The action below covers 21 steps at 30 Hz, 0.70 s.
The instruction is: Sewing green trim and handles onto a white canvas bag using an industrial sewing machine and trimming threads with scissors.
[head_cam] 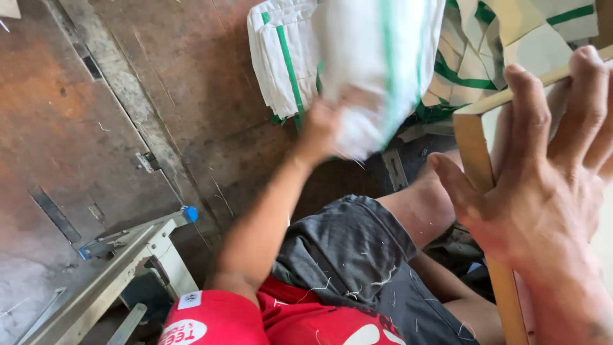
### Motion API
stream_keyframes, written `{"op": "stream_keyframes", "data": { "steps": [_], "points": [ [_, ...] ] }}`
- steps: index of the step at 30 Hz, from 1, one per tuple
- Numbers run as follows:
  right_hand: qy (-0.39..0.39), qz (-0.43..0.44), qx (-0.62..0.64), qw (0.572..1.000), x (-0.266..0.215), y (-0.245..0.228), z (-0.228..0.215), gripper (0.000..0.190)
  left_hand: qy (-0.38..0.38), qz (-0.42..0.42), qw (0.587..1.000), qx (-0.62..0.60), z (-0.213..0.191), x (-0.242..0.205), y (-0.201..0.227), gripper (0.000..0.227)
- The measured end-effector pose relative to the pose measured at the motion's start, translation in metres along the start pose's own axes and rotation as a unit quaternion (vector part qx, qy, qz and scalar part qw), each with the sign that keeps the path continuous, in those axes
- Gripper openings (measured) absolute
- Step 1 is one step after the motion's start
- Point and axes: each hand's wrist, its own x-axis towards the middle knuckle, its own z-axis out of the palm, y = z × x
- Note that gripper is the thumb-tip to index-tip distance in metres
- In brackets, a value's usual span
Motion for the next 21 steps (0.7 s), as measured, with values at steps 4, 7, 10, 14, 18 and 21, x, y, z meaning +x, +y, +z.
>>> {"op": "stream_keyframes", "data": {
  "steps": [4, 7, 10, 14, 18, 21],
  "points": [
    [-0.031, 0.047, -0.011, 0.998, 0.001, -0.003, 0.0, 0.098, 0.275, -0.199, 0.937, 0.085, -0.115, 0.021, -0.028, 0.049],
    [-0.025, 0.05, 0.02, 0.998, -0.002, -0.005, -0.001, 0.094, 0.344, -0.433, 0.806, 0.211, -0.2, -0.033, -0.088, 0.062],
    [-0.026, 0.046, 0.049, 0.997, 0.003, -0.006, -0.005, 0.094, 0.254, -0.49, 0.731, 0.402, -0.25, -0.114, -0.19, 0.059],
    [-0.042, 0.056, 0.068, 0.995, 0.003, -0.007, -0.006, 0.095, 0.047, -0.418, 0.773, 0.475, -0.205, -0.217, -0.253, 0.025],
    [-0.024, 0.023, 0.024, 0.999, -0.001, 0.002, -0.001, 0.095, -0.108, -0.437, 0.689, 0.568, -0.147, -0.238, -0.244, 0.035],
    [-0.008, -0.004, 0.016, 1.0, -0.006, 0.004, -0.002, 0.086, -0.057, -0.506, 0.648, 0.566, -0.157, -0.212, -0.258, 0.043]
  ]
}}
